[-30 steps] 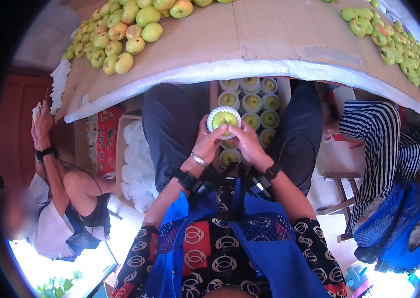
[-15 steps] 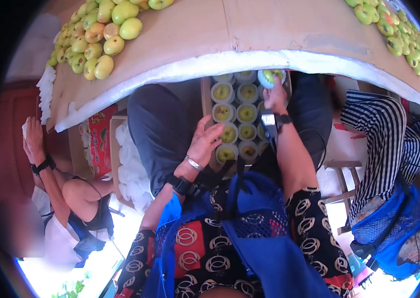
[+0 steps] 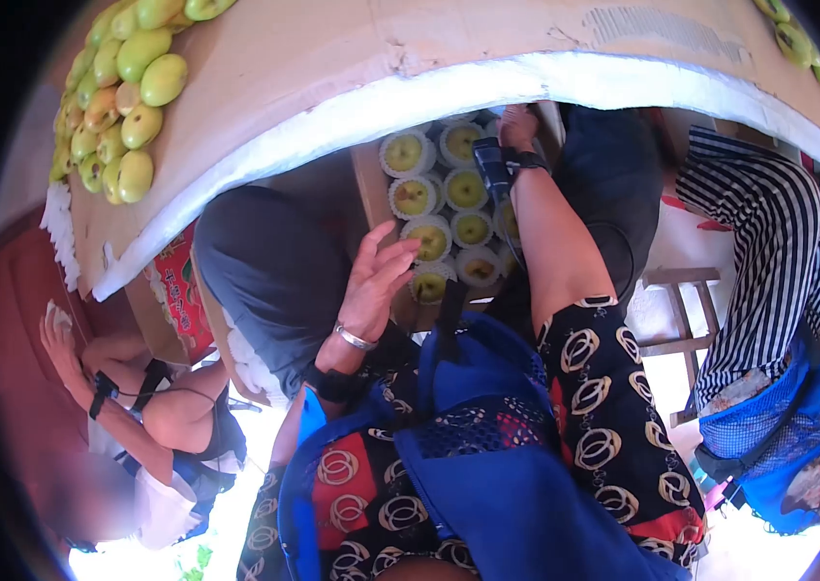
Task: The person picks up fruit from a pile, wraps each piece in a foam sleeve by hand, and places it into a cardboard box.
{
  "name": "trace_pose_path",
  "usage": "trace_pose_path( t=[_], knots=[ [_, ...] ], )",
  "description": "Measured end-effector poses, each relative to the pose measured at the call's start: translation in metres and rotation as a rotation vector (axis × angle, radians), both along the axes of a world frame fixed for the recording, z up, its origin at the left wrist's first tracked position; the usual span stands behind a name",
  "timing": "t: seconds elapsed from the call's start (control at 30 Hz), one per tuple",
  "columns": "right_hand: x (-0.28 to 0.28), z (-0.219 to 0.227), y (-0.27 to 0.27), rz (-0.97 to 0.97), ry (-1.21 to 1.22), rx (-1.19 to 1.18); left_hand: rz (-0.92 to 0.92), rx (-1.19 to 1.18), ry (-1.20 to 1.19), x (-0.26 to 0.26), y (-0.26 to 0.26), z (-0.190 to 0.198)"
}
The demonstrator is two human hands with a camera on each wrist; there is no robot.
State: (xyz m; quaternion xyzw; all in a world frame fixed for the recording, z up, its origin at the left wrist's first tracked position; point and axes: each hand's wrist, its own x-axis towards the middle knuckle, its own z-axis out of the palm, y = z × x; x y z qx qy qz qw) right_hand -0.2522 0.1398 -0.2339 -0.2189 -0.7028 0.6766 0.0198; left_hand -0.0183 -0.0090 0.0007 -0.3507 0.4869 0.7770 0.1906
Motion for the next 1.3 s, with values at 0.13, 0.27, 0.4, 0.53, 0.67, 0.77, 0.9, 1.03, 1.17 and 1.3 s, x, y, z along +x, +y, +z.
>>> trace_pose_path(
  t=[0.13, 0.27, 0.4, 0.53, 0.67, 0.77, 0.9, 1.03, 1.17, 1.3],
  knots=[
    [0.0, 0.0, -0.003, -0.143, -0.09, -0.404, -0.007, -0.016, -0.024, -0.001, 0.0, -0.003],
    [-0.009, -0.034, -0.004, -0.144, -0.034, -0.285, -0.022, -0.019, -0.034, -0.001, 0.0, -0.003],
    [-0.009, -0.032, 0.016, 0.334, 0.017, 0.478, -0.027, -0.02, -0.036, 0.001, 0.0, -0.007],
    [-0.004, -0.021, 0.023, 0.621, 0.192, 0.951, -0.007, 0.001, -0.051, -0.001, -0.001, -0.005],
    [-0.008, -0.023, 0.021, 0.582, 0.381, 1.054, -0.049, -0.024, -0.041, -0.001, -0.003, -0.005],
    [-0.006, -0.005, 0.021, 0.632, 0.218, 1.16, -0.088, -0.007, -0.043, 0.001, -0.002, -0.006],
    [-0.011, -0.01, 0.016, 0.602, 0.239, 1.363, -0.087, -0.011, -0.031, 0.0, -0.005, -0.006],
    [-0.007, -0.034, 0.024, 0.503, 0.197, 1.072, -0.102, -0.002, -0.015, 0.003, -0.005, -0.007],
    [-0.001, -0.009, 0.017, 0.309, 0.1, 0.83, -0.097, 0.0, -0.007, 0.005, -0.005, -0.008],
    [0.007, 0.018, 0.014, 0.261, 0.131, 0.732, -0.109, -0.028, -0.001, 0.007, -0.007, -0.011]
  ],
)
